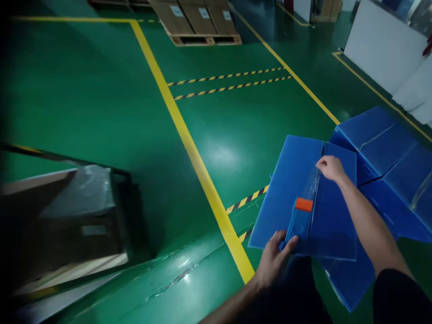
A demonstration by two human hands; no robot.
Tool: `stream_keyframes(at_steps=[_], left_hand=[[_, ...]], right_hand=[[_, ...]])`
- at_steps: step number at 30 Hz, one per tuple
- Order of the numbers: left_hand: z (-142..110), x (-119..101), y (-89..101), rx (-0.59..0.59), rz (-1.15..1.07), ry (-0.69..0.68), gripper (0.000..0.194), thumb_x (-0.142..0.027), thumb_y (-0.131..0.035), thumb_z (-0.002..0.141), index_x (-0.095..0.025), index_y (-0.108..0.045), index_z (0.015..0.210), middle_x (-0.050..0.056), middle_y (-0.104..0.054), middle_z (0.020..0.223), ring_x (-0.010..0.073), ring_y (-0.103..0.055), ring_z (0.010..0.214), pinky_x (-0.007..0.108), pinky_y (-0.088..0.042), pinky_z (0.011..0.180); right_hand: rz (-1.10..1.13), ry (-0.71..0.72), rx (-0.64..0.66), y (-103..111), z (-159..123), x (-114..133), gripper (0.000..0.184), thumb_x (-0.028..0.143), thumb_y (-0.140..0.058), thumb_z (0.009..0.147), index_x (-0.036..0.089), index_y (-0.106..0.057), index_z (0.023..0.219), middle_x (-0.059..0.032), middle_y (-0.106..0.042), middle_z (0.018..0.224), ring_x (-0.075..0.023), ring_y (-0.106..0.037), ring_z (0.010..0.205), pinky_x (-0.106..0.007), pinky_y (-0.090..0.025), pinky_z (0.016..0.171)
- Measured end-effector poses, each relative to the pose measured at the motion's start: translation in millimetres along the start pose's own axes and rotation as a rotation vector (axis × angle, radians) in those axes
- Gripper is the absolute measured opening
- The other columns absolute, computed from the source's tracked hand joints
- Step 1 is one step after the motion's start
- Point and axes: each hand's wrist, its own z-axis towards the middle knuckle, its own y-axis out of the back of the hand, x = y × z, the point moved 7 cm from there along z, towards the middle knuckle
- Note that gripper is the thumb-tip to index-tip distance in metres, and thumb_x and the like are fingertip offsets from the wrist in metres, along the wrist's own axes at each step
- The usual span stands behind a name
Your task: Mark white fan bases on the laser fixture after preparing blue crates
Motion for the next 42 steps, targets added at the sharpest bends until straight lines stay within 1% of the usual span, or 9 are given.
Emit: stream_keyframes(at_steps=[3, 7, 11, 16, 24, 31, 34, 38, 42], left_hand=[[57.8, -15.7, -45.0, -0.020, -0.019, 0.060, 0.061, -0.078, -0.055, 0.099, -0.021, -0.062, 0.078, 0.005, -0.064, 0.083, 0.0250, -0.059, 0.090, 0.037, -0.044, 0.087], [151.3, -32.5, -86.8, -0.108, -0.098, 0.116, 0.061, -0.078, -0.056, 0.099, -0.021, -0.059, 0.078, 0.003, -0.059, 0.080, 0.0200, -0.055, 0.082, 0.031, -0.044, 0.076], [237.1, -44.6, -114.2, -0.106, -0.151, 0.154, 0.063, -0.080, -0.057, 0.098, -0.022, -0.049, 0.074, -0.001, -0.048, 0.072, 0.0153, -0.046, 0.072, 0.027, -0.038, 0.064], [302.7, -54.2, -131.4, -0.138, -0.186, 0.206, 0.061, -0.078, -0.058, 0.097, -0.023, -0.046, 0.074, -0.002, -0.046, 0.070, 0.0134, -0.044, 0.067, 0.026, -0.038, 0.062], [366.0, -53.0, -144.5, -0.191, -0.230, 0.240, 0.063, -0.081, -0.061, 0.095, -0.024, -0.046, 0.074, -0.002, -0.046, 0.068, 0.0130, -0.046, 0.062, 0.025, -0.043, 0.057], [384.6, -38.2, -148.0, -0.201, -0.308, 0.296, 0.064, -0.082, -0.067, 0.092, -0.021, -0.054, 0.079, -0.002, -0.047, 0.072, 0.0121, -0.046, 0.064, 0.024, -0.049, 0.058], [386.4, -35.0, -148.7, -0.210, -0.302, 0.308, 0.065, -0.083, -0.067, 0.091, -0.020, -0.055, 0.079, -0.001, -0.049, 0.072, 0.0127, -0.049, 0.065, 0.025, -0.050, 0.058], [386.0, -31.1, -150.9, -0.209, -0.313, 0.319, 0.065, -0.083, -0.067, 0.091, -0.020, -0.057, 0.082, -0.001, -0.051, 0.073, 0.0138, -0.052, 0.066, 0.027, -0.055, 0.062], [384.3, -29.4, -151.6, -0.223, -0.296, 0.303, 0.066, -0.084, -0.067, 0.091, -0.020, -0.056, 0.081, -0.001, -0.050, 0.073, 0.0138, -0.052, 0.066, 0.028, -0.056, 0.063]], right_hand=[[-0.073, -0.005, 0.053, 36.0, 117.6, -55.0, 0.007, 0.021, -0.075, 0.095, 0.020, -0.081, 0.091, -0.0047, -0.083, 0.097, -0.0204, -0.073, 0.088, -0.028, -0.048, 0.074], [-0.115, 0.056, 0.137, 45.0, 239.7, -98.3, 0.008, 0.022, -0.073, 0.098, 0.019, -0.081, 0.095, -0.0052, -0.083, 0.102, -0.0189, -0.071, 0.089, -0.028, -0.047, 0.075], [-0.156, 0.071, 0.103, 39.8, 320.8, -127.9, 0.010, 0.026, -0.074, 0.101, 0.019, -0.081, 0.102, -0.0065, -0.082, 0.107, -0.0189, -0.070, 0.090, -0.028, -0.046, 0.076], [-0.135, 0.039, 0.127, 29.8, 385.3, -169.1, 0.011, 0.026, -0.075, 0.101, 0.018, -0.082, 0.104, -0.0078, -0.083, 0.109, -0.0194, -0.071, 0.091, -0.028, -0.046, 0.076], [-0.031, 0.020, 0.118, 5.7, 443.9, -210.3, 0.012, 0.025, -0.075, 0.102, 0.018, -0.083, 0.105, -0.0082, -0.084, 0.112, -0.0209, -0.073, 0.097, -0.029, -0.050, 0.082], [-0.085, -0.058, 0.210, -43.5, 464.8, -240.0, 0.017, 0.027, -0.073, 0.103, 0.018, -0.084, 0.114, -0.0085, -0.083, 0.118, -0.0212, -0.075, 0.105, -0.028, -0.053, 0.088], [-0.088, -0.094, 0.314, -78.1, 459.6, -253.0, 0.017, 0.024, -0.076, 0.102, 0.018, -0.085, 0.115, -0.0099, -0.083, 0.121, -0.0210, -0.075, 0.106, -0.027, -0.054, 0.090], [-0.089, -0.165, 0.574, -121.6, 439.7, -267.2, 0.014, 0.020, -0.083, 0.094, 0.021, -0.087, 0.108, -0.0076, -0.084, 0.103, -0.0202, -0.075, 0.085, -0.030, -0.058, 0.083], [-0.097, -0.198, 0.788, -137.5, 425.8, -272.0, 0.031, 0.008, -0.079, 0.088, 0.025, -0.087, 0.112, -0.0035, -0.083, 0.096, -0.0204, -0.075, 0.077, -0.034, -0.061, 0.083]])
